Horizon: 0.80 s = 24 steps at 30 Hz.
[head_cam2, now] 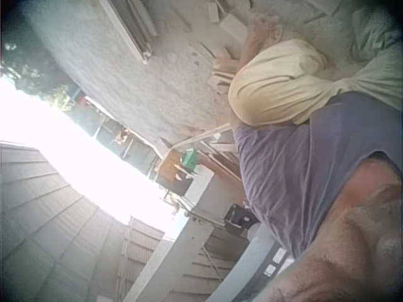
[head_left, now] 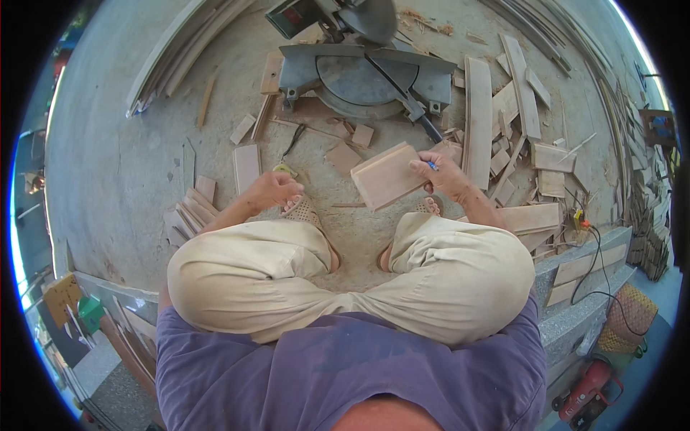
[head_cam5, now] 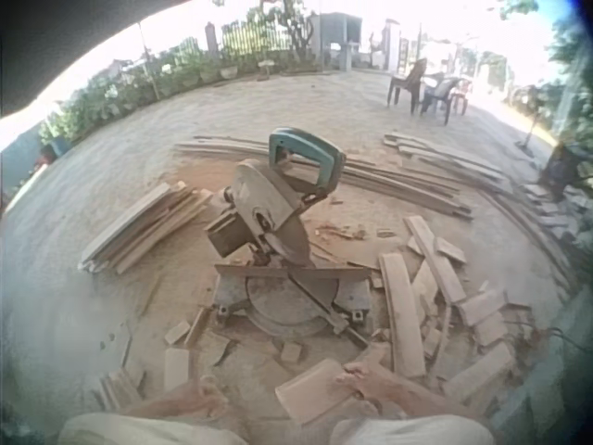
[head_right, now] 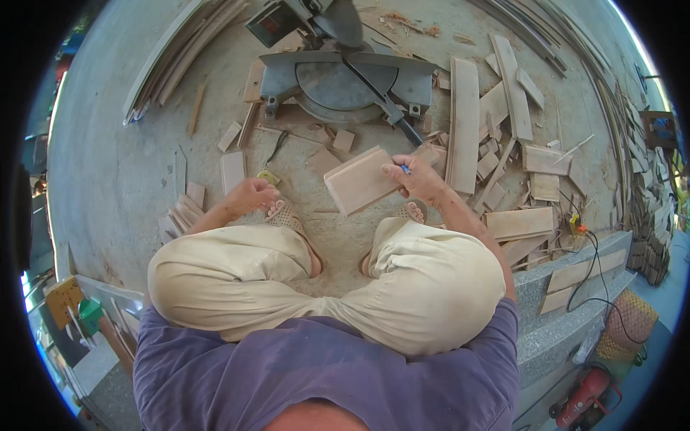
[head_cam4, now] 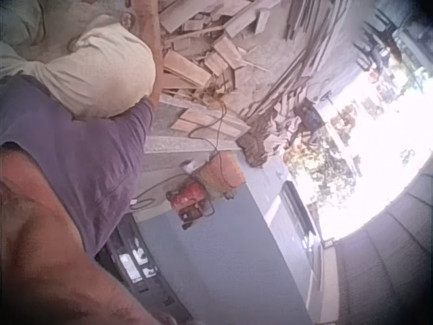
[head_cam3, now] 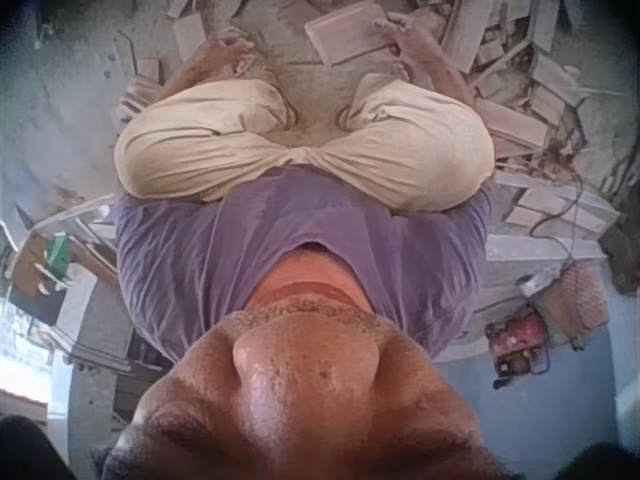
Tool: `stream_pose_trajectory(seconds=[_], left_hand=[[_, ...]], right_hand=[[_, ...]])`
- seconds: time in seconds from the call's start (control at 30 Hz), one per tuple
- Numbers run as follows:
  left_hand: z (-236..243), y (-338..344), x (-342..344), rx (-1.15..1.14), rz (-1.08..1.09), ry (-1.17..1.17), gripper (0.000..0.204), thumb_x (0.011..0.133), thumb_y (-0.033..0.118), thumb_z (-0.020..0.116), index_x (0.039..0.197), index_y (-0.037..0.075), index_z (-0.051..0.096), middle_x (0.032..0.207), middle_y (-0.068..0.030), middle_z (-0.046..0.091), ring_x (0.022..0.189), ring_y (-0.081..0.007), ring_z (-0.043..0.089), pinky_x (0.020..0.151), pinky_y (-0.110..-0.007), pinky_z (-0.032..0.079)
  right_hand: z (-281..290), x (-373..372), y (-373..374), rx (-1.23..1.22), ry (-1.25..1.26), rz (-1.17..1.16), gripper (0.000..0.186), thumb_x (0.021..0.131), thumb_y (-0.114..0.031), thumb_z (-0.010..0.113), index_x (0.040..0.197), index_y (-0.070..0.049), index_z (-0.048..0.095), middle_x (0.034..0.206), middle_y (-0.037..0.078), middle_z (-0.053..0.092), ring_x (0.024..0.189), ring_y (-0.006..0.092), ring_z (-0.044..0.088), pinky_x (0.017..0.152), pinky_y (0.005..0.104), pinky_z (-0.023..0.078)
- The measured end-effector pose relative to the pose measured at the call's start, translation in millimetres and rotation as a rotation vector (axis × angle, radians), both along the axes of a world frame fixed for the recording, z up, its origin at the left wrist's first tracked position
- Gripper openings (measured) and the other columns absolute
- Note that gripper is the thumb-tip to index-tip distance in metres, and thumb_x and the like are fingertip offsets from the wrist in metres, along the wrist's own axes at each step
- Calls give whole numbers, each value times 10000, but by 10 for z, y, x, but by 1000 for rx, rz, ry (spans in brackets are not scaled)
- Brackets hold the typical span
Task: Measure and cut small pieces of wood using a miter saw.
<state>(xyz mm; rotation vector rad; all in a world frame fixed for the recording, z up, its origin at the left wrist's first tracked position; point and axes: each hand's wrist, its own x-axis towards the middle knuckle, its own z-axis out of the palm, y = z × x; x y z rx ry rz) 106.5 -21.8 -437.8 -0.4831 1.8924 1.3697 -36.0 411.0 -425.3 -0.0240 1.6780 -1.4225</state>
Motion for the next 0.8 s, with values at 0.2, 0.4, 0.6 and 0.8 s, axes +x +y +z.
stream_pose_trajectory(seconds=[0.2, 0.4, 0.6, 0.8], left_hand=[[810, 443, 177, 239, -184, 8, 485, 994, 421, 709, 1216, -2, 624, 1149, -131, 717, 1002, -176, 703, 836, -309, 584], [1102, 551, 374, 246, -294, 157, 619, 939, 453, 744, 1331, 0, 589, 1182, -131, 722, 1053, -195, 693, 886, -364, 563], [740, 543, -11, 92, -234, 290, 645, 910, 437, 767, 1353, -10, 630, 1147, -109, 741, 1054, -195, 697, 903, -373, 550], [-380, 301, 645, 547, 820, 378, 383, 929, 207, 735, 1223, -37, 706, 1043, -119, 761, 931, -215, 738, 824, -370, 575]], right_hand=[[504, 460, -455, -43, 92, 340, 305, 1062, -288, 660, 1184, -16, 721, 808, -31, 587, 604, 71, 528, 547, 249, 448], [707, 698, -550, -255, -79, 383, 357, 1054, -264, 669, 1284, 7, 638, 891, 26, 655, 663, 109, 617, 610, 274, 542], [247, 365, -481, -152, -84, 140, 414, 1047, -326, 684, 1337, -36, 630, 969, 94, 740, 735, 164, 700, 646, 312, 594], [-245, -267, 740, 59, -238, -195, 466, 1065, -416, 565, 1368, -65, 606, 970, 138, 742, 715, 197, 705, 634, 355, 611]])
